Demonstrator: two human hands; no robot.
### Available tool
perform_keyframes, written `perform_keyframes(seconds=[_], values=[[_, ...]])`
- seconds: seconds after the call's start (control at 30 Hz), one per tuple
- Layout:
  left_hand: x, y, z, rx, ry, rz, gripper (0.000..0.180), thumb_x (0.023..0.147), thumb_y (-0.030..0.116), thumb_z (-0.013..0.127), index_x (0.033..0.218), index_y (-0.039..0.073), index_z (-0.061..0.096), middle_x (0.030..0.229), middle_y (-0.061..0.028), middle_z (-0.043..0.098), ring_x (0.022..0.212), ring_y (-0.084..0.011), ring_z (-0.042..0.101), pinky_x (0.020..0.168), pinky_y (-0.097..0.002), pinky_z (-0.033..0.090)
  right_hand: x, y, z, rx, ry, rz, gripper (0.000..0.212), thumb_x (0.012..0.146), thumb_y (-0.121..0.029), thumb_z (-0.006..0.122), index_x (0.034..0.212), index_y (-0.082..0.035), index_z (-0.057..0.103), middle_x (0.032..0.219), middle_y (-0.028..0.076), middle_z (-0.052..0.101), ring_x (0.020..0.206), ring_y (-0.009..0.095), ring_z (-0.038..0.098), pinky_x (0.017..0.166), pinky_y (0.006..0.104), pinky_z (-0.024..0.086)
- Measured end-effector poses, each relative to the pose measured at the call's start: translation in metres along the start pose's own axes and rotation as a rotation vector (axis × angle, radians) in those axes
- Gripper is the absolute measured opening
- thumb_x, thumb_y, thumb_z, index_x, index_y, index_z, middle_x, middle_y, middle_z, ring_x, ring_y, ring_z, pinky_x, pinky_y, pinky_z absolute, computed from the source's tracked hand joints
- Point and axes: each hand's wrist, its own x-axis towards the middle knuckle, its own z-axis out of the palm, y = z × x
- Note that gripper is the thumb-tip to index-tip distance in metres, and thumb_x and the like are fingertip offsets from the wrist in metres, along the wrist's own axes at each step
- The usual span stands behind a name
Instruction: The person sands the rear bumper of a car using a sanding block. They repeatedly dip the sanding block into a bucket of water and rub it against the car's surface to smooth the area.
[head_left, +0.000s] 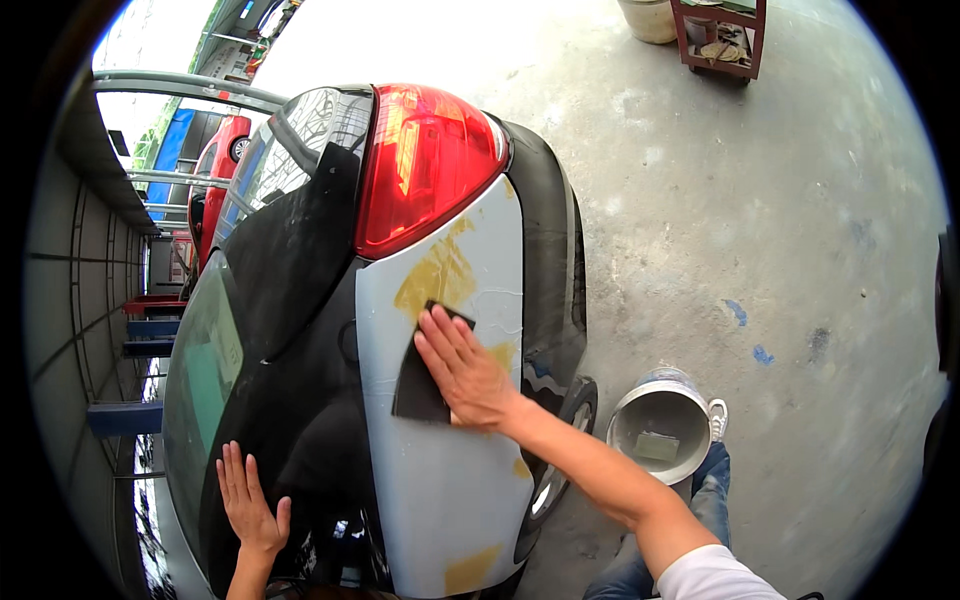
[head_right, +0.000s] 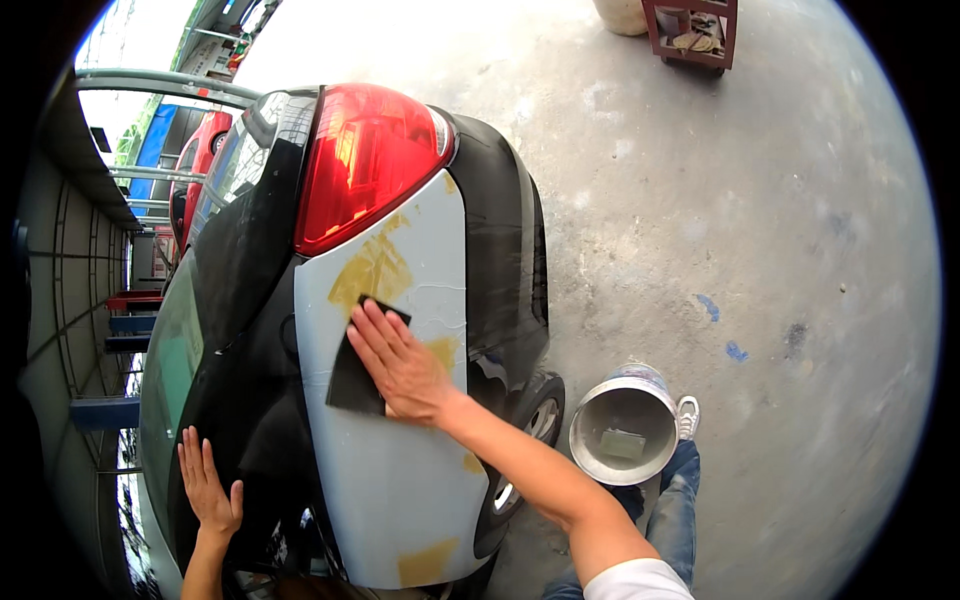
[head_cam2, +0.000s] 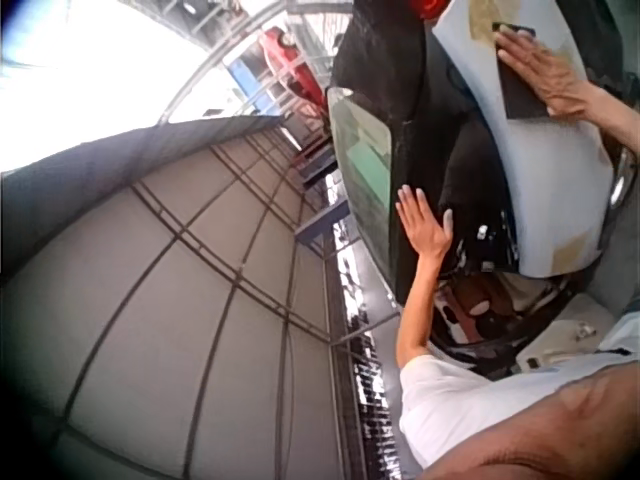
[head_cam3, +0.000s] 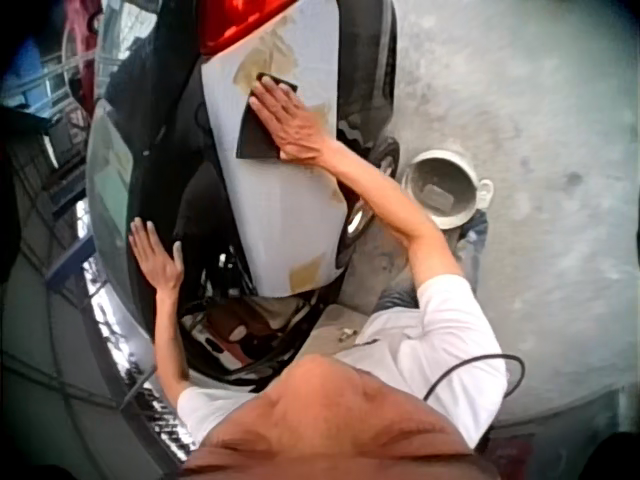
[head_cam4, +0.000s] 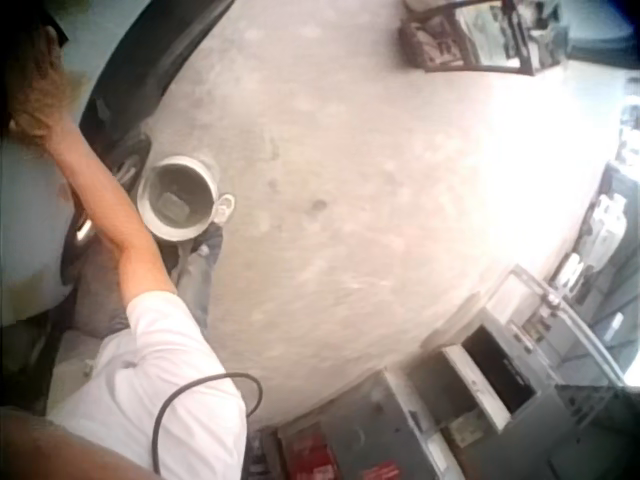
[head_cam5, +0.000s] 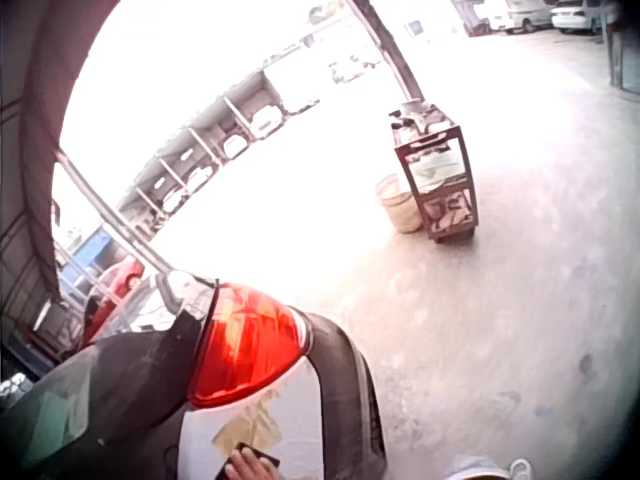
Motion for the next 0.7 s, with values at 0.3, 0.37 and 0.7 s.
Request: perform_keyframes(seconds=[0.3, 0.37, 0.7], values=[[-0.003, -0.006, 0.002, 0.04, -0.015, 0.001, 0.079, 0.105, 0.049, 0.043, 0.165, 0.001, 0.025, 0.168, -0.029, 0.026, 0.156, -0.0485, 0.024, 0.127, -0.0586, 0.017, -0.014, -0.062, 0.017, 0.078, 0.028, 0.16, 0.079, 0.081, -0.001, 0.051, 0.156, 0.014, 0.031, 0.168, 0.033, 0.023, 0.158, 0.048, 0.019, 0.129, 0.055, 0.014], [-0.002, -0.006, 0.004, 0.036, -0.013, 0.009, 0.078, 0.105, 0.049, 0.043, 0.164, 0.0, 0.025, 0.168, -0.0292, 0.026, 0.156, -0.049, 0.024, 0.127, -0.0589, 0.017, -0.003, -0.032, 0.013, 0.096, 0.067, 0.135, 0.078, 0.081, -0.001, 0.052, 0.156, 0.013, 0.033, 0.167, 0.032, 0.025, 0.159, 0.046, 0.019, 0.13, 0.0541, 0.014], [-0.001, -0.004, 0.005, 0.025, -0.005, 0.007, 0.078, 0.105, 0.048, 0.044, 0.164, 0.0, 0.027, 0.168, -0.029, 0.027, 0.156, -0.0483, 0.025, 0.127, -0.059, 0.018, -0.059, -0.095, 0.031, 0.077, -0.005, 0.226, 0.073, 0.085, -0.003, 0.05, 0.154, 0.014, 0.036, 0.167, 0.033, 0.026, 0.158, 0.047, 0.022, 0.129, 0.0554, 0.014]])
